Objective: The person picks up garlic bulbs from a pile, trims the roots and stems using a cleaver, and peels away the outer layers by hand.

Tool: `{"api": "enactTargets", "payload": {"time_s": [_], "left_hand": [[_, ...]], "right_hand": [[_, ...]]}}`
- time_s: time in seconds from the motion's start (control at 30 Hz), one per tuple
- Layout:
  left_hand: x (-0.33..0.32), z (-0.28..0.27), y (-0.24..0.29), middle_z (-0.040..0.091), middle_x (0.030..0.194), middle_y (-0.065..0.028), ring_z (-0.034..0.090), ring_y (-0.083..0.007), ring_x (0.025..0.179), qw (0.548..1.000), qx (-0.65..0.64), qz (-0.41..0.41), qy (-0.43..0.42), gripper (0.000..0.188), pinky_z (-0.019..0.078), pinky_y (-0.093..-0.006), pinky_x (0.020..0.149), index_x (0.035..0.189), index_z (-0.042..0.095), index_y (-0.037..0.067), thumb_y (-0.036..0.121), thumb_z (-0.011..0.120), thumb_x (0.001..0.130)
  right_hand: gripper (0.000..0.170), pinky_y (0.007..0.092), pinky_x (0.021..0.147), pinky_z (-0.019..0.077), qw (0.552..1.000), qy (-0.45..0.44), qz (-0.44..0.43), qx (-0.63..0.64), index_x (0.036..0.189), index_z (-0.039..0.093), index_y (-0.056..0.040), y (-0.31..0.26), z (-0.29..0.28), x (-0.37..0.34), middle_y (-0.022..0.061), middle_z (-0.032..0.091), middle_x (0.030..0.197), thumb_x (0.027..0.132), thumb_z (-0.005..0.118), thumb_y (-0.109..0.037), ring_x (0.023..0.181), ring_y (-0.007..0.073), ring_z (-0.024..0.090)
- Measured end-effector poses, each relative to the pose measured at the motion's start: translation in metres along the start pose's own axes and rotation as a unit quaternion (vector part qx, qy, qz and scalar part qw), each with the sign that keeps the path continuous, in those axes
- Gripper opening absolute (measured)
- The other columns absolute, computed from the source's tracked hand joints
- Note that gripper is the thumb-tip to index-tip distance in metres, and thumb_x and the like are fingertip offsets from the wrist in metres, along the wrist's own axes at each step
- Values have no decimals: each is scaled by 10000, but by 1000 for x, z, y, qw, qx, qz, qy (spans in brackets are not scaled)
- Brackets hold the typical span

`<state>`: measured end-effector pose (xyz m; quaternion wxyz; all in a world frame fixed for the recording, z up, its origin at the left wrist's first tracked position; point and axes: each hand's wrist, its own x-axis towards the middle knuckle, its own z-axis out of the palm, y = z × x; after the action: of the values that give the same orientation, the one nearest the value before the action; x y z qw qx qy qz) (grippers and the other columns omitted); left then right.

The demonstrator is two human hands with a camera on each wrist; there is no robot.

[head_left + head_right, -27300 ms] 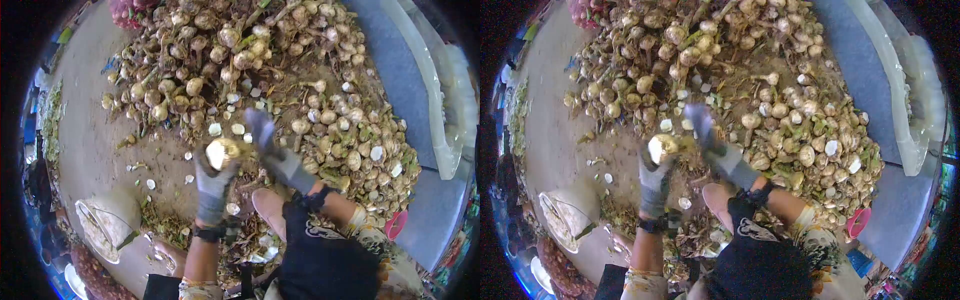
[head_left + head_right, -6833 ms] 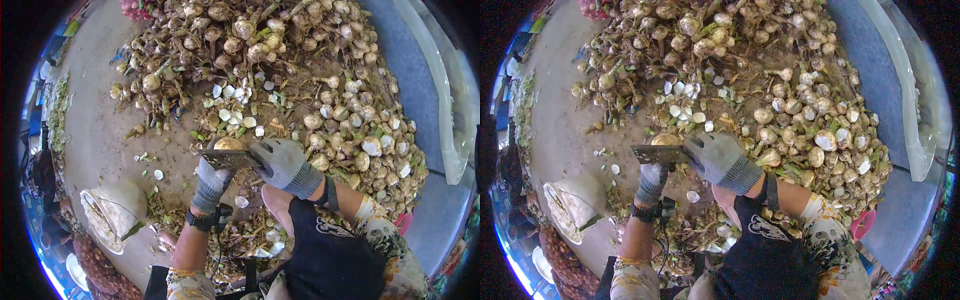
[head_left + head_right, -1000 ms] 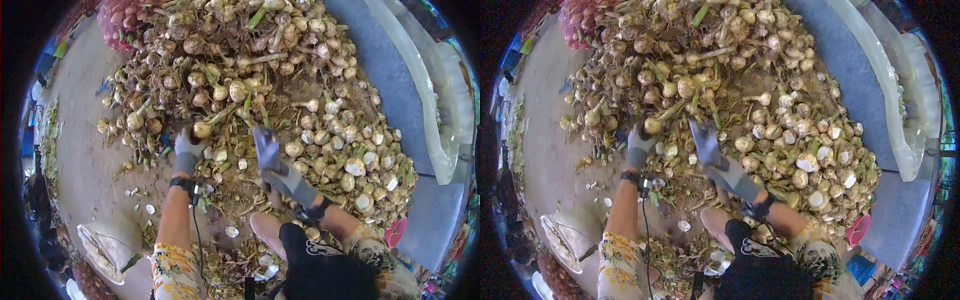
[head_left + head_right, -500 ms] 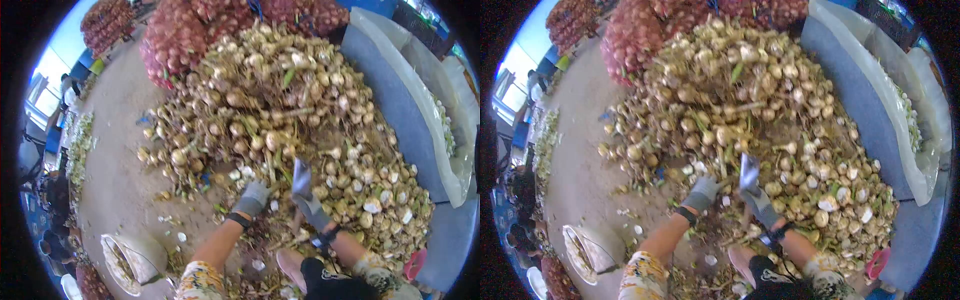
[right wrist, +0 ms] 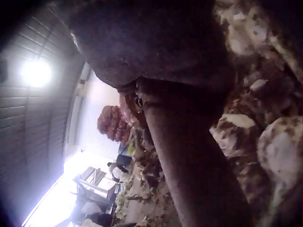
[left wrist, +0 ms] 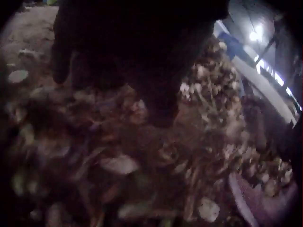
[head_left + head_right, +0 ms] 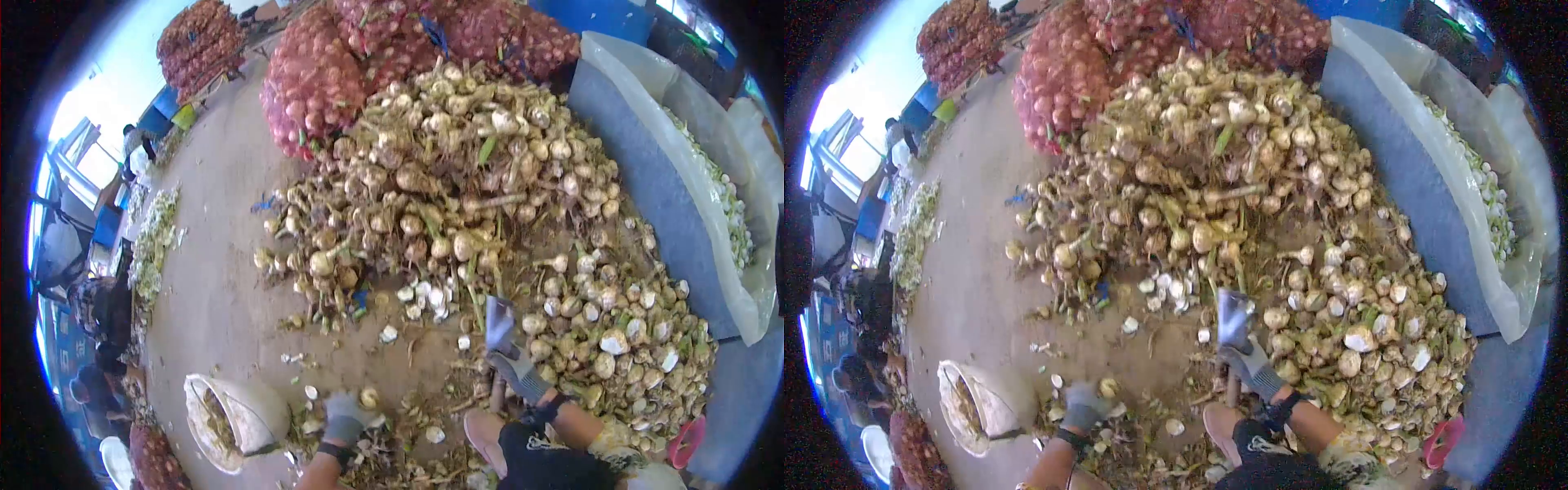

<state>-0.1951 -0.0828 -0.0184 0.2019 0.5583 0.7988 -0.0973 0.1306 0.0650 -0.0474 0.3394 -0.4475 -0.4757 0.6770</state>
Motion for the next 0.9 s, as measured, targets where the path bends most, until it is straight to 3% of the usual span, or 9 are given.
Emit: {"api": "enactTargets", "payload": {"time_s": [0.03,0.07,0.13,0.27,0.43,0.7,0.77,0.83,0.9], "left_hand": [[5,11,-10,596,1003,-204,590,-334,916,992,-47,21,113,544,465,-440,769,1082,574,58,409,729,697],[11,22,-14,596,1017,-199,601,-312,898,971,-94,41,218,509,481,-421,734,1062,582,47,381,736,710],[22,-15,17,599,891,-70,575,-124,767,832,-553,23,49,357,498,-276,643,1093,558,5,203,667,817],[32,-55,79,594,960,-69,562,-120,724,720,-691,44,-54,637,493,-262,585,1342,326,73,157,671,813],[23,-37,97,592,1062,-90,609,-156,891,712,-689,134,-17,794,531,-296,768,1354,270,78,111,748,721],[22,-40,120,643,986,-89,625,-157,872,792,-605,81,-15,692,512,-304,798,1225,439,-1,170,796,658],[18,-42,127,666,875,-97,630,-138,828,847,-532,3,-6,553,503,-294,766,1115,528,-26,195,768,668],[-5,-63,145,658,929,-102,624,-141,876,781,-603,157,41,577,501,-298,788,1156,512,-24,172,737,662],[-12,-71,148,637,982,-94,618,-156,907,763,-609,202,78,597,500,-292,799,1159,511,-12,166,754,644]], "right_hand": [[214,273,692,477,995,-36,95,-4,954,611,-36,12,4,7,13,631,836,841,652,-213,736,114,579],[227,283,649,465,991,-89,16,-95,972,613,-48,-12,11,3,-1,619,778,842,645,-231,688,111,558],[207,324,589,454,959,-44,-69,-271,944,619,-77,-32,34,3,94,622,720,849,606,-261,629,200,591],[261,391,625,487,848,-62,-255,-461,982,604,-99,-72,62,12,115,610,783,792,630,-276,689,293,599],[373,404,667,506,757,-96,-338,-550,1073,562,-136,-70,60,2,115,560,1119,762,641,-325,794,272,608],[360,401,656,502,738,-111,-315,-586,1057,574,-118,-56,45,3,105,587,934,727,642,-244,768,286,605],[285,417,640,498,757,-106,-200,-613,1003,586,-95,-44,35,11,103,611,816,748,627,-216,732,298,607],[231,436,616,497,767,-92,6,-635,985,577,-79,-18,10,41,132,625,762,786,597,-193,681,323,615],[206,429,605,501,821,-35,-31,-570,980,569,-69,-16,-21,33,177,627,734,819,577,-197,674,357,620]]}}
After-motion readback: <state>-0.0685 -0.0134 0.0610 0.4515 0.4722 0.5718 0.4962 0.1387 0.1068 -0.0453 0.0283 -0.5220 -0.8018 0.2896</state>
